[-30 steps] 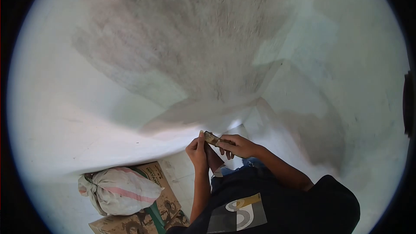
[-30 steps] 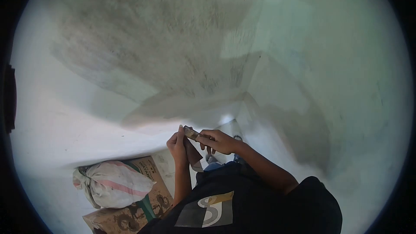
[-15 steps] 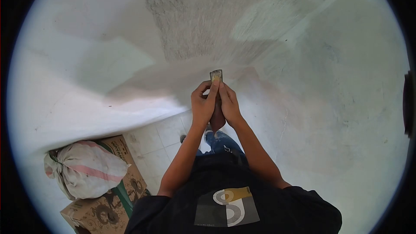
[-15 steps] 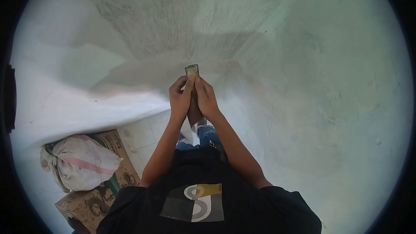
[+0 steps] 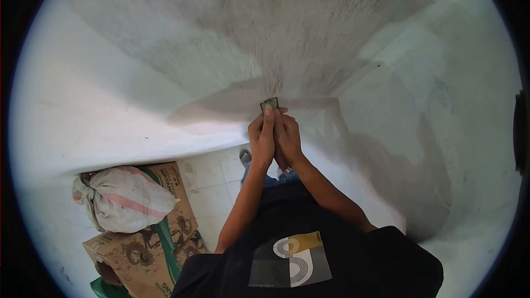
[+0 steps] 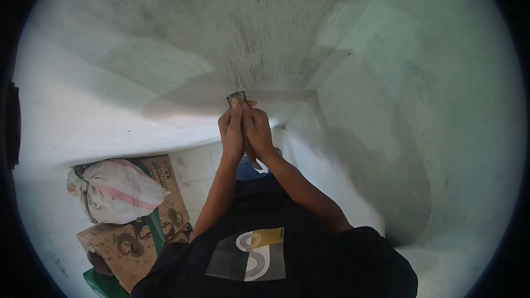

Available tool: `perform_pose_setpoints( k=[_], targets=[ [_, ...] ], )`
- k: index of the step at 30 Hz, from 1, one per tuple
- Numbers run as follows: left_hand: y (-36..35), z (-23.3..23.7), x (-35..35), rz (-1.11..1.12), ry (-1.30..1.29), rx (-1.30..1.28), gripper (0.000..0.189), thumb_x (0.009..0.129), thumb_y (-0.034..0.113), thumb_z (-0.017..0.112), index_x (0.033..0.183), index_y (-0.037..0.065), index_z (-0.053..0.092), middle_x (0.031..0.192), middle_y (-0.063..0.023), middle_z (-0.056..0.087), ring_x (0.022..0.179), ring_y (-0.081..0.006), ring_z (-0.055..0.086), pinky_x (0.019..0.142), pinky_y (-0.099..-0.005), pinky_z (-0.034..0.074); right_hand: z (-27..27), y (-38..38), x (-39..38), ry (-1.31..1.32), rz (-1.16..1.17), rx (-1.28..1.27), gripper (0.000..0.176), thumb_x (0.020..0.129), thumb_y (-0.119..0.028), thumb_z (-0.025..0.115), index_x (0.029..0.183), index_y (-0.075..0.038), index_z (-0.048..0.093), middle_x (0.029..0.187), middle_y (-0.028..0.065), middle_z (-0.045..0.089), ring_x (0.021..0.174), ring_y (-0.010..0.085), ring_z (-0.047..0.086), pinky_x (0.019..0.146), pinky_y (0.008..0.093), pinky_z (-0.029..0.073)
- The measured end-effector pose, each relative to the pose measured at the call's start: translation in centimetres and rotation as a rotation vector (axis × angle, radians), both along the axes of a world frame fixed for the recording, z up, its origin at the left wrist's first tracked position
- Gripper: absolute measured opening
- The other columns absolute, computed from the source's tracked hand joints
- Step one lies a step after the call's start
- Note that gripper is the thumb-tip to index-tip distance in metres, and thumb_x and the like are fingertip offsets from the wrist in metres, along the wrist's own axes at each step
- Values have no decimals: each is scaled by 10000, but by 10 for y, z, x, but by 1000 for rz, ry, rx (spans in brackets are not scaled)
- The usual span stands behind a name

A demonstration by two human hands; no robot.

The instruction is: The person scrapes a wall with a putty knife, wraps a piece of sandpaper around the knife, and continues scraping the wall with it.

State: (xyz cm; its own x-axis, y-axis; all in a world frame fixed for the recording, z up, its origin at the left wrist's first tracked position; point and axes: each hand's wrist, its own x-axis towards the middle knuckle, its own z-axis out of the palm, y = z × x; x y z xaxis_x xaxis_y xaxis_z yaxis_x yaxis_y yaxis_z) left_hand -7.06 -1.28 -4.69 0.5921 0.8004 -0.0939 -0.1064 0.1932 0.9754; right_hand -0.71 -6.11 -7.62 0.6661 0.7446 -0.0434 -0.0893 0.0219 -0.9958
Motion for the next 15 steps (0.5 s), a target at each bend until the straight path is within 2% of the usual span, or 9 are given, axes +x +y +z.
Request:
perform_pose_setpoints(
  k=[3, 4, 6, 11, 13, 15],
  targets=[
    [-3, 35, 8, 109, -10, 35, 512, 1036, 368, 445, 965, -84, 676, 844, -108, 668, 769, -155, 600, 733, -275, 494, 31, 3, 1, -14, 0, 65, 476, 1039, -323, 446, 764, 47, 566, 624, 80, 536, 596, 112, 470, 519, 325, 374],
    [-10, 24, 2, 108, 14, 18, 512, 1036, 368, 445, 965, -84, 676, 844, -108, 668, 769, -155, 600, 733, -275, 494, 19, -4, -7, 9, -1, 47, 476, 1039, -323, 446, 764, 47, 566, 624, 80, 536, 596, 112, 470, 519, 325, 374],
    [-8, 6, 7, 151, 120, 81, 512, 1038, 364, 446, 963, -86, 680, 830, -98, 664, 779, -146, 588, 730, -268, 485, 1, 1, -6, 221, -14, 99, 467, 1042, -322, 440, 788, 49, 564, 625, 70, 532, 608, 100, 467, 526, 316, 380],
    [-11, 4, 4, 148, 165, 22, 517, 1036, 364, 448, 948, -88, 683, 836, -92, 663, 788, -144, 583, 750, -279, 481, 4, -3, -8, 281, 20, 107, 454, 1047, -313, 425, 802, 45, 563, 637, 49, 545, 624, 98, 477, 554, 302, 402],
    [-12, -5, 7, 189, 139, 90, 520, 1037, 363, 444, 946, -91, 682, 837, -94, 662, 789, -144, 583, 755, -282, 481, 2, -5, 0, 170, 100, 37, 427, 1041, -290, 440, 816, 50, 565, 633, 68, 549, 624, 102, 487, 562, 305, 407],
    [-13, -2, 8, 193, 142, 128, 521, 1037, 362, 443, 942, -92, 681, 836, -94, 662, 786, -145, 584, 751, -280, 481, 9, -4, -3, 106, 46, 65, 418, 1038, -279, 445, 815, 54, 563, 623, 79, 545, 616, 106, 491, 557, 311, 407]
  ],
)
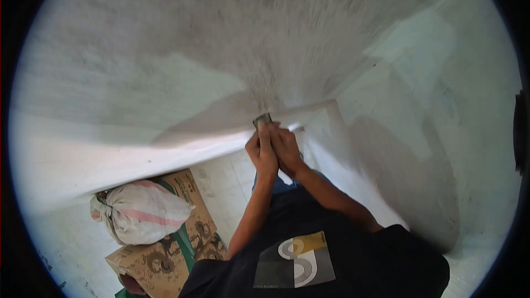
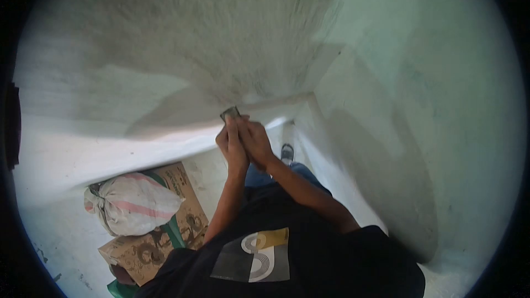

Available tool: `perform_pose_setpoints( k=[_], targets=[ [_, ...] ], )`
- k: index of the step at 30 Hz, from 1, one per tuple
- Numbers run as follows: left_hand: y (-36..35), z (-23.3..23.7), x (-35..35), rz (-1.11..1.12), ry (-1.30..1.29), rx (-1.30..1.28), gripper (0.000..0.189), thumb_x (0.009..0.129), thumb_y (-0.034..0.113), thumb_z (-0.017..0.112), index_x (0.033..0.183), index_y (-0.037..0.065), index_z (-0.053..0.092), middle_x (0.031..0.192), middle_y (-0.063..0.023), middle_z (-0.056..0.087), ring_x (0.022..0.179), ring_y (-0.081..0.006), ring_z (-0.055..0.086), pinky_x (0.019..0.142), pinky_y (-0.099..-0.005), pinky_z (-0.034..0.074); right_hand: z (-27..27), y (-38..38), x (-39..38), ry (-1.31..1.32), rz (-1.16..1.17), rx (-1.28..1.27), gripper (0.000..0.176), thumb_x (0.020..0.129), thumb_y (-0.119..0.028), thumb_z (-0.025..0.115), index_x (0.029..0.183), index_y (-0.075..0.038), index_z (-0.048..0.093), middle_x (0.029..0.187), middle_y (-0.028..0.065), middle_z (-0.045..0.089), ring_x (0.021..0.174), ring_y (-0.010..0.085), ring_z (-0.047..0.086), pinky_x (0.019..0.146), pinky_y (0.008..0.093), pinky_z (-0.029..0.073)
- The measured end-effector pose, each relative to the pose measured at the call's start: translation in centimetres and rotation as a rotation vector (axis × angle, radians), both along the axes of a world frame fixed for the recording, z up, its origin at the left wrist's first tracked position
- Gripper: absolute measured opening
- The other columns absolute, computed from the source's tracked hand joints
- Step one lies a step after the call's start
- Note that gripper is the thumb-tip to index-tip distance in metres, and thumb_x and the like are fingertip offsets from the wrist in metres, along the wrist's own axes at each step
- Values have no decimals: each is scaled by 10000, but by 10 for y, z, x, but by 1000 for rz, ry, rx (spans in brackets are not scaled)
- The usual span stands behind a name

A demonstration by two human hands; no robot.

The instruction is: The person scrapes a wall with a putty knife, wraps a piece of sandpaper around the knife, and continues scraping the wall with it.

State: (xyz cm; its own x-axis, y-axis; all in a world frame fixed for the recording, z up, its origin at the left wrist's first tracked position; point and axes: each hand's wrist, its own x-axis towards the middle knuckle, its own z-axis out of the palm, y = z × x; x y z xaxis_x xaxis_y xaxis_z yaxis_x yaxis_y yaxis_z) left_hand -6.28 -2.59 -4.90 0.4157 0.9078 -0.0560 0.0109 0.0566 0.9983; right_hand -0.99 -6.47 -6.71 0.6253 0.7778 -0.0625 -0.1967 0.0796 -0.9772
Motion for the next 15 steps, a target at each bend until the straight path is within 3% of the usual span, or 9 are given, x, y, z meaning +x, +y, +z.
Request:
perform_pose_setpoints(
  k=[2, 6, 10, 13, 15],
  targets=[
    [4, 5, 6, 42, -41, 38, 527, 1038, 362, 437, 929, -93, 679, 827, -91, 659, 781, -149, 587, 744, -279, 483, 11, 7, 8, -175, -76, 66, 399, 1029, -256, 452, 817, 63, 565, 600, 118, 534, 587, 126, 504, 545, 328, 411],
    [4, 20, 7, 26, 7, 48, 532, 1038, 368, 434, 920, -88, 680, 818, -85, 655, 780, -141, 589, 721, -280, 485, 18, 6, 9, -44, 16, 62, 386, 1025, -248, 460, 827, 63, 573, 597, 153, 526, 566, 145, 505, 537, 329, 410],
    [4, 40, 9, 39, -18, 88, 537, 1039, 368, 435, 915, -97, 675, 817, -94, 657, 777, -145, 588, 714, -282, 483, 33, 5, 15, -138, 16, 59, 397, 1021, -264, 471, 825, 64, 578, 601, 146, 541, 576, 140, 514, 540, 336, 412],
    [4, 8, 6, 53, -39, 55, 486, 1033, 325, 474, 913, -99, 680, 852, -132, 696, 809, -160, 623, 750, -291, 507, 15, 6, 8, -46, -23, 122, 400, 1017, -261, 481, 809, 66, 579, 610, 151, 555, 570, 144, 522, 542, 343, 417],
    [6, 14, 9, 52, -23, 68, 499, 1034, 331, 467, 909, -101, 681, 852, -131, 696, 803, -159, 622, 746, -294, 505, 22, 6, 13, -24, -23, 59, 424, 1017, -269, 479, 781, 72, 570, 610, 153, 559, 563, 155, 529, 540, 349, 418]
  ],
)
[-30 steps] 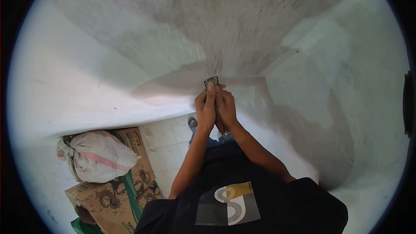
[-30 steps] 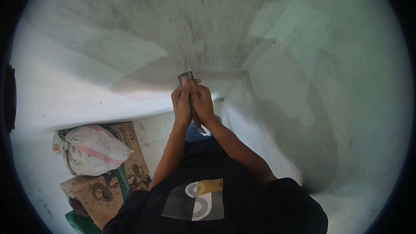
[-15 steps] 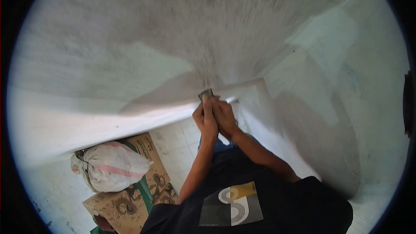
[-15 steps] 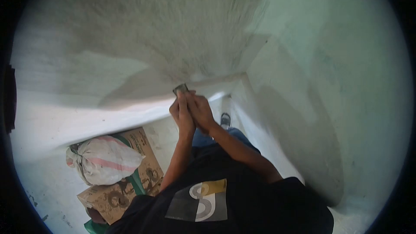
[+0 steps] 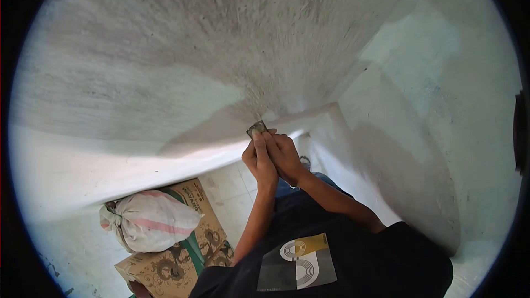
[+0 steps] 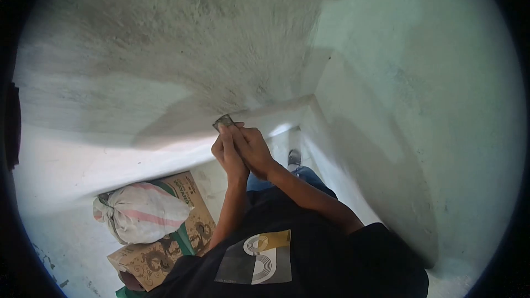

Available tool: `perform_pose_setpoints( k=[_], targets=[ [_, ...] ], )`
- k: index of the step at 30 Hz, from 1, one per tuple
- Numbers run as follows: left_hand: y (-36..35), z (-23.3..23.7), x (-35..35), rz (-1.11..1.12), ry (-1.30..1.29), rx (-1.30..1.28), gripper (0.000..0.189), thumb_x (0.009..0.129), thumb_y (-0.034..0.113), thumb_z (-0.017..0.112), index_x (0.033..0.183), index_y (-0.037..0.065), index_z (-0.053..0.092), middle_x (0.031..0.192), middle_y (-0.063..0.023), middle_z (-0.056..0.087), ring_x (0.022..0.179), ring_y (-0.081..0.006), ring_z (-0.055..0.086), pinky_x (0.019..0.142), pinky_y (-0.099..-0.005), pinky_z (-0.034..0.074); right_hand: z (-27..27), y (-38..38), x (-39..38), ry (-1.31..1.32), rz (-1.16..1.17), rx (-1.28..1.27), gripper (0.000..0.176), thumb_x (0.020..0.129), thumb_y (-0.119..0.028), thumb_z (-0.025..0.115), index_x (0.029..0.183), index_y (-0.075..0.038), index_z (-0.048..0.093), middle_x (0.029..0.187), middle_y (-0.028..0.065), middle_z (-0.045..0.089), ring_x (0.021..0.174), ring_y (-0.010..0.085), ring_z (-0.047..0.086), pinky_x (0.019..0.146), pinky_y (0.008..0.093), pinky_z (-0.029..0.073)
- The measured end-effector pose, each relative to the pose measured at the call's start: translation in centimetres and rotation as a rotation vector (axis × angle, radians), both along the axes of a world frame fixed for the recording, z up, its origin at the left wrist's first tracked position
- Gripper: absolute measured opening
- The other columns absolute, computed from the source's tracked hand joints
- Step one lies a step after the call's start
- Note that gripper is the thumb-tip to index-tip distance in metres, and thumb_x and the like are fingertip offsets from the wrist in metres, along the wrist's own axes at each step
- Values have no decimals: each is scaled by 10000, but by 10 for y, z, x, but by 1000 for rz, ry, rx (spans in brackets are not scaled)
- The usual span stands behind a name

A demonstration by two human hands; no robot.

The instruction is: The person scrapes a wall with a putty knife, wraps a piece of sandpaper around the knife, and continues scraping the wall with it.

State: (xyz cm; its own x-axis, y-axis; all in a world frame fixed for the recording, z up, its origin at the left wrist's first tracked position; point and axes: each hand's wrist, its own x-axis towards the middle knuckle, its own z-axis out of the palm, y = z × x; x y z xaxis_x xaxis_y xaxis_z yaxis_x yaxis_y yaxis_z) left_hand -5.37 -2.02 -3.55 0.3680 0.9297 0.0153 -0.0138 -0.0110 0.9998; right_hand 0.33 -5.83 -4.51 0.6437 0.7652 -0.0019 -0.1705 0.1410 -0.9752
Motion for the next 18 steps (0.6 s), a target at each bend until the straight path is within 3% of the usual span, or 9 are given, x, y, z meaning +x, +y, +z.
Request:
perform_pose_setpoints(
  k=[2, 6, 7, 8, 11, 14, 16, 17, 18],
  targets=[
    [0, 30, -1, 7, -50, 12, 492, 1032, 327, 471, 930, -105, 684, 862, -134, 700, 802, -164, 620, 762, -291, 501, 11, 0, 4, -152, 87, -7, 424, 1039, -298, 449, 796, 23, 583, 667, 61, 593, 659, 95, 546, 579, 294, 433],
    [-2, -5, -6, 57, 54, 69, 479, 1028, 323, 475, 973, -105, 682, 880, -147, 704, 825, -180, 634, 771, -297, 510, -26, 3, -8, -4, 34, 45, 402, 1009, -255, 491, 805, 81, 575, 625, 156, 573, 571, 150, 514, 567, 363, 438],
    [-5, 18, 2, 88, -20, 67, 471, 1031, 315, 471, 954, -99, 681, 854, -134, 699, 836, -174, 630, 781, -299, 503, -1, 2, -5, 32, 65, 47, 387, 1012, -250, 479, 833, 81, 568, 635, 166, 564, 584, 144, 499, 572, 369, 433],
    [-9, 42, 2, 60, -67, -67, 479, 1034, 318, 466, 925, -97, 678, 844, -131, 695, 826, -171, 622, 782, -302, 497, 21, -4, 6, -108, 111, 29, 388, 1023, -280, 475, 807, 16, 602, 654, 37, 577, 664, 88, 530, 603, 297, 443],
    [-5, 40, 1, 30, -21, 60, 506, 1034, 345, 466, 918, -101, 673, 839, -134, 692, 798, -178, 622, 759, -302, 500, 34, -4, 5, -10, 135, 64, 406, 1030, -288, 452, 795, 10, 596, 650, 33, 569, 650, 95, 520, 590, 316, 434],
    [-5, 20, 4, 27, 37, 109, 516, 1036, 357, 464, 911, -98, 673, 825, -124, 689, 767, -165, 616, 719, -287, 499, 9, -7, 5, 136, 145, -1, 362, 1013, -249, 479, 867, 66, 579, 693, 183, 616, 615, 173, 508, 602, 365, 437],
    [-4, 46, 5, 5, -15, 52, 518, 1033, 365, 469, 912, -95, 675, 826, -123, 691, 781, -163, 620, 733, -285, 497, 28, -4, 9, -117, 79, 86, 393, 1032, -313, 450, 926, 14, 642, 759, 98, 692, 657, 255, 620, 602, 354, 447],
    [-3, 52, 3, -62, -75, -34, 515, 1030, 367, 475, 925, -94, 680, 853, -137, 700, 808, -169, 625, 758, -294, 498, 46, -6, 8, 22, 123, 98, 445, 1045, -319, 415, 782, 5, 570, 640, 51, 583, 623, 124, 529, 575, 308, 428],
    [1, 44, 3, -9, 39, 98, 508, 1018, 382, 502, 982, -90, 687, 871, -144, 706, 782, -184, 630, 758, -288, 508, 43, -5, 4, -13, 46, 23, 460, 1038, -351, 437, 794, 7, 591, 657, 49, 609, 620, 158, 561, 582, 334, 445]
  ],
)
